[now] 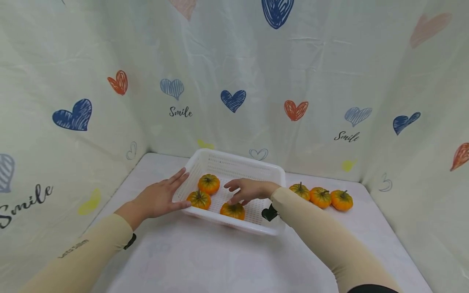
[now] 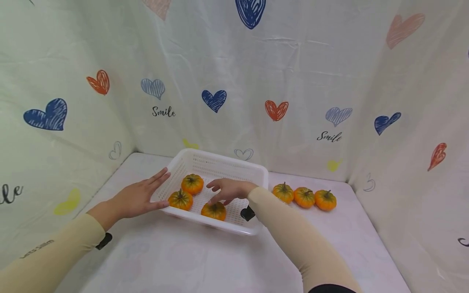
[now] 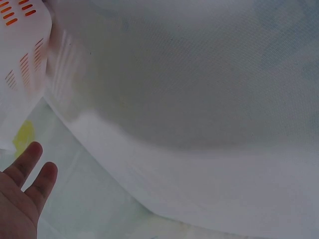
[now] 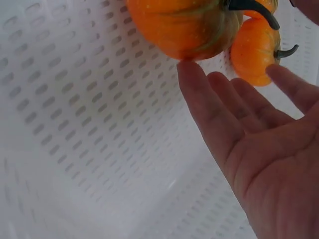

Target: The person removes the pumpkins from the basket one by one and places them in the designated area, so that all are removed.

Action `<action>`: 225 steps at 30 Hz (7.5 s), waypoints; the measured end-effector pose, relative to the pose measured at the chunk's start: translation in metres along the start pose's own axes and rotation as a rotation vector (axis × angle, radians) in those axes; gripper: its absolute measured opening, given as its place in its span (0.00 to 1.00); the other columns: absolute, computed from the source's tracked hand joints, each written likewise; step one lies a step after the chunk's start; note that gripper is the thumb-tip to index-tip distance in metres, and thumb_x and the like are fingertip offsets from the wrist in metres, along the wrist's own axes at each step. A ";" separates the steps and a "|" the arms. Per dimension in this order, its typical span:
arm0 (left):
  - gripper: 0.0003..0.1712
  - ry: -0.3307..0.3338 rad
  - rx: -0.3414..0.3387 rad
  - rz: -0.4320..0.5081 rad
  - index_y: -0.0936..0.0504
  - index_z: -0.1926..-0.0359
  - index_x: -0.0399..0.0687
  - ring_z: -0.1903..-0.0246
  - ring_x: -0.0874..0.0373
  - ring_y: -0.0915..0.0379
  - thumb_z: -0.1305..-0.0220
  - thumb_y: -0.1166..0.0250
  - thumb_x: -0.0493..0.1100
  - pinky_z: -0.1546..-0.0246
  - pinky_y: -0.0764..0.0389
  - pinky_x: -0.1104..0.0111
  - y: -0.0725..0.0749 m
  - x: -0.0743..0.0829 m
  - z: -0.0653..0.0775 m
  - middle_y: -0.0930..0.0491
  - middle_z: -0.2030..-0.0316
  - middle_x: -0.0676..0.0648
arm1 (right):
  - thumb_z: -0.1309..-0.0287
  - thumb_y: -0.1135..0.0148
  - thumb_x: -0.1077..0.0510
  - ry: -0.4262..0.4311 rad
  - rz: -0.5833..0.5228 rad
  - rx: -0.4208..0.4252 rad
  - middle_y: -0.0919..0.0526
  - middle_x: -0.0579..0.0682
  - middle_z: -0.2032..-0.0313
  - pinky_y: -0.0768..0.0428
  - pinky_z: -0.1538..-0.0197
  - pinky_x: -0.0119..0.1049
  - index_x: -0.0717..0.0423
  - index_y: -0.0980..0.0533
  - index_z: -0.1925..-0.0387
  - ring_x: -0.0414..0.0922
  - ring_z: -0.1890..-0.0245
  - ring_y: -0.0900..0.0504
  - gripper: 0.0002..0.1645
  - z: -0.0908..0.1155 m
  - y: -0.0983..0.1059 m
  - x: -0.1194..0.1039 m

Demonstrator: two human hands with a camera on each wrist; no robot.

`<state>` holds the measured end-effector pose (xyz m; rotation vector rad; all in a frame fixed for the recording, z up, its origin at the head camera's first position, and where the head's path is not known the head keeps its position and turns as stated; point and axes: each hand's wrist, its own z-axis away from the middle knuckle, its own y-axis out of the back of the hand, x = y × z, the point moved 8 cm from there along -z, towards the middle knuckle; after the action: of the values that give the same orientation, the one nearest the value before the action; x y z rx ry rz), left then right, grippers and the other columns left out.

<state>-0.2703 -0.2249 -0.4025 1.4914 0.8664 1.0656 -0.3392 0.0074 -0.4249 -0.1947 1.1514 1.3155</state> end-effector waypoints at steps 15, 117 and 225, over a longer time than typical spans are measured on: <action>0.59 0.010 0.001 0.004 0.49 0.21 0.46 0.36 0.33 0.35 0.40 0.45 0.78 0.40 0.32 0.39 0.002 0.003 0.001 0.56 0.22 0.43 | 0.46 0.25 0.59 -0.006 0.057 -0.011 0.33 0.56 0.33 0.18 0.47 0.42 0.51 0.35 0.28 0.51 0.40 0.27 0.46 0.001 -0.007 0.013; 0.57 0.022 -0.014 0.000 0.48 0.21 0.45 0.35 0.33 0.36 0.39 0.42 0.74 0.40 0.32 0.39 0.006 0.005 0.002 0.56 0.22 0.43 | 0.43 0.27 0.48 0.158 0.090 0.217 0.32 0.54 0.33 0.22 0.42 0.45 0.39 0.37 0.26 0.52 0.41 0.25 0.46 0.036 0.044 -0.010; 0.60 0.013 -0.015 -0.012 0.50 0.21 0.45 0.36 0.34 0.34 0.40 0.47 0.79 0.42 0.29 0.41 0.004 0.005 0.003 0.57 0.21 0.45 | 0.46 0.28 0.39 -0.145 0.005 0.587 0.34 0.71 0.36 0.18 0.56 0.40 0.56 0.41 0.26 0.49 0.59 0.23 0.54 0.188 0.047 0.218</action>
<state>-0.2664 -0.2221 -0.3975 1.4666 0.8736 1.0717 -0.3130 0.2938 -0.4742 0.3277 1.3593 0.9294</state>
